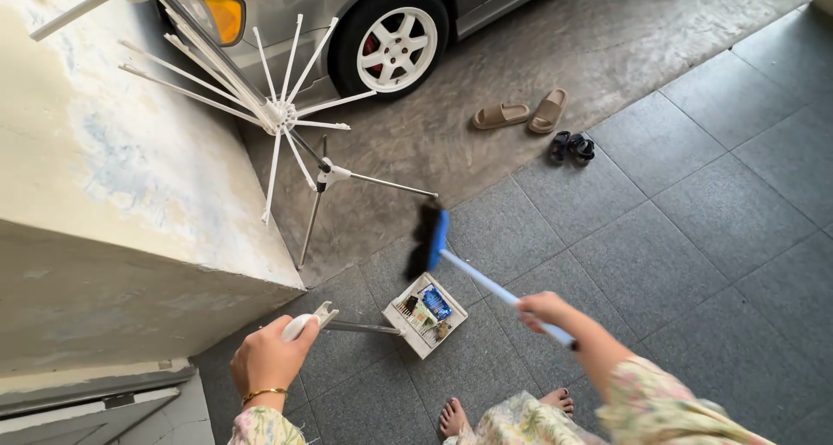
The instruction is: Sweep the garage floor using a broom and a long-handled dustpan.
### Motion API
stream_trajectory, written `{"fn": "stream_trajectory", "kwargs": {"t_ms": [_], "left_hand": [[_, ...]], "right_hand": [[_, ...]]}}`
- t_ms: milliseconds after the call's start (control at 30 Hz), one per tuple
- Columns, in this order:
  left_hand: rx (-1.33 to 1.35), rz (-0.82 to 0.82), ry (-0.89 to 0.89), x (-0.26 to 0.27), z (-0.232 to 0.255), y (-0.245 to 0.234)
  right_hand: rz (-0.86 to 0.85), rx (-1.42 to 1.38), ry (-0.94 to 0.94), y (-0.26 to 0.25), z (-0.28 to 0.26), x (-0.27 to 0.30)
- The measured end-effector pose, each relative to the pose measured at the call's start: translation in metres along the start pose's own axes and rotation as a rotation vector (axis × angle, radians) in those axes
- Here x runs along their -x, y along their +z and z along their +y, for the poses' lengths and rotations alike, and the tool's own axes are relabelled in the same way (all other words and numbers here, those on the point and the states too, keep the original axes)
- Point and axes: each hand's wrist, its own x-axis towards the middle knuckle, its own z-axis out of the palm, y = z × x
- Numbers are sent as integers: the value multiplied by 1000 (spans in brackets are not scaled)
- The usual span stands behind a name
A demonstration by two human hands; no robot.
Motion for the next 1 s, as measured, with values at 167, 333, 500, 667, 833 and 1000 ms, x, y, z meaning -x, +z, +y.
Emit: {"fn": "stream_trajectory", "kwargs": {"t_ms": [167, 333, 500, 667, 833, 1000], "left_hand": [[-1, 3, 44, -12, 9, -5], [11, -6, 134, -23, 42, -10], [-13, -85, 217, -29, 82, -10], [10, -109, 304, -31, 117, -3], [25, -116, 359, -31, 149, 6], [0, -106, 421, -28, 182, 16]], "right_hand": [[149, 37, 74, -113, 70, 55], [318, -80, 177, -160, 106, 131], [388, -117, 91, -192, 141, 178], [394, -433, 30, -218, 137, 240], [514, -215, -15, -206, 83, 268], [715, 983, 15, -240, 109, 168]]}}
